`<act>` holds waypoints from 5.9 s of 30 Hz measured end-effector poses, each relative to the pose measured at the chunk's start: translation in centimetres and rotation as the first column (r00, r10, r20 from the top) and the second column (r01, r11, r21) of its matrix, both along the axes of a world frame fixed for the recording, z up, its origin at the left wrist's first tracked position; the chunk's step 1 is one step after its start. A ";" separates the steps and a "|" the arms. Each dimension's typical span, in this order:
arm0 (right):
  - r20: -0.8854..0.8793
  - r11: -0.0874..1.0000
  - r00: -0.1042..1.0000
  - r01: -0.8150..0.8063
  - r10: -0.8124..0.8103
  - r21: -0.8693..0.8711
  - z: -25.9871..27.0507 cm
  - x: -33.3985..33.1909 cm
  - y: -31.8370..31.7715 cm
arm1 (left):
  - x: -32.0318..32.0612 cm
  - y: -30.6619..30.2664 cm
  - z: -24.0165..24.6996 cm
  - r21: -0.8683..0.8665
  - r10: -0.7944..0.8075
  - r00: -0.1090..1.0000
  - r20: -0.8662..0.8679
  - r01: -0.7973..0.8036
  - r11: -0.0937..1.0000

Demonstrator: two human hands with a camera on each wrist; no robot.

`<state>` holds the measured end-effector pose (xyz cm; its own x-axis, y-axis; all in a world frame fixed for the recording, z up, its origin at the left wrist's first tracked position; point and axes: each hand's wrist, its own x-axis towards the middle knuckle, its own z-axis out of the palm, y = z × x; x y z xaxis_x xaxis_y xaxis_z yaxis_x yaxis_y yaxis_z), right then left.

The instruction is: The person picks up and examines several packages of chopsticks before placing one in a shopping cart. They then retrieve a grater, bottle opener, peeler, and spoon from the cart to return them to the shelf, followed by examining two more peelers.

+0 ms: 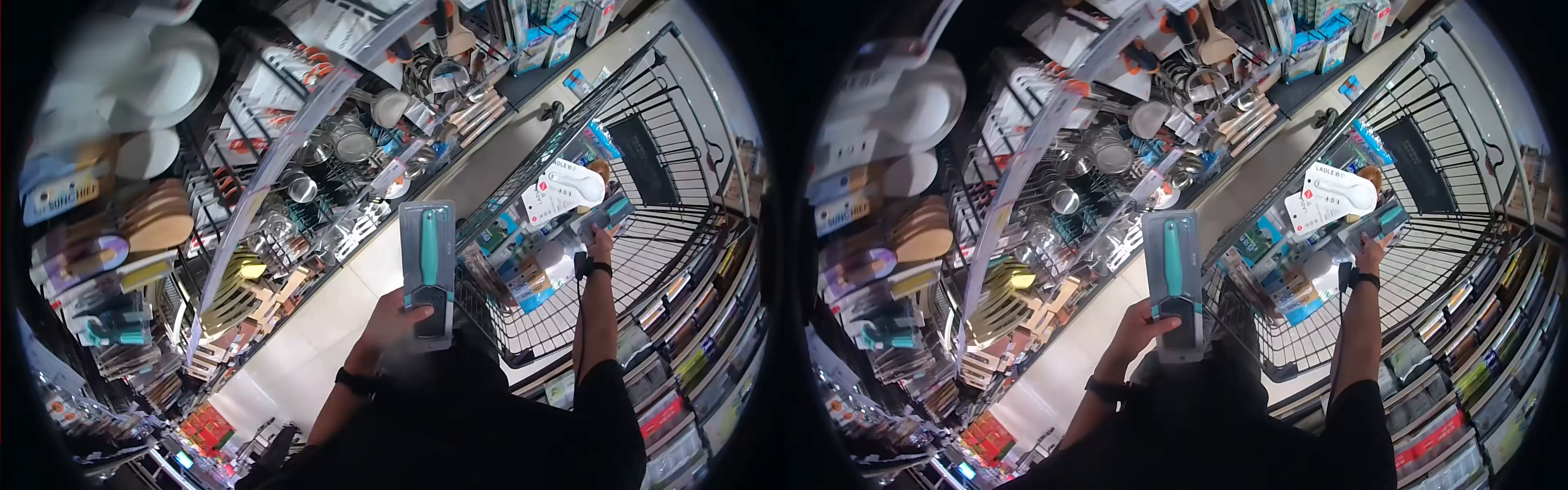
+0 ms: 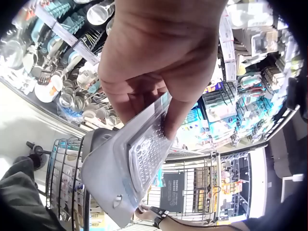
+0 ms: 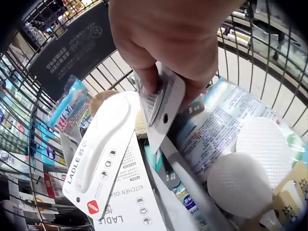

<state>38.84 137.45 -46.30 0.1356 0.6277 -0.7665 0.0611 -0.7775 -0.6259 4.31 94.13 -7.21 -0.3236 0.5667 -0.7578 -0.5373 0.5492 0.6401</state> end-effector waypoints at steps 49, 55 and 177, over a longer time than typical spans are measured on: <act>-0.526 -0.151 -0.411 -0.872 0.745 0.466 39.7 -34.7 -62.9 | 4.0 -52.7 4.7 0.538 0.870 0.493 -0.010 -0.731 0.420; -0.344 -0.212 -0.364 -0.889 0.866 0.406 39.5 -39.4 -63.9 | -0.4 -51.9 6.8 0.599 0.852 0.524 0.020 -0.689 0.409; -0.747 0.115 -0.224 -0.921 0.626 0.373 44.2 -19.0 -83.5 | 16.4 -60.0 6.3 0.492 0.716 0.686 0.131 -0.672 0.553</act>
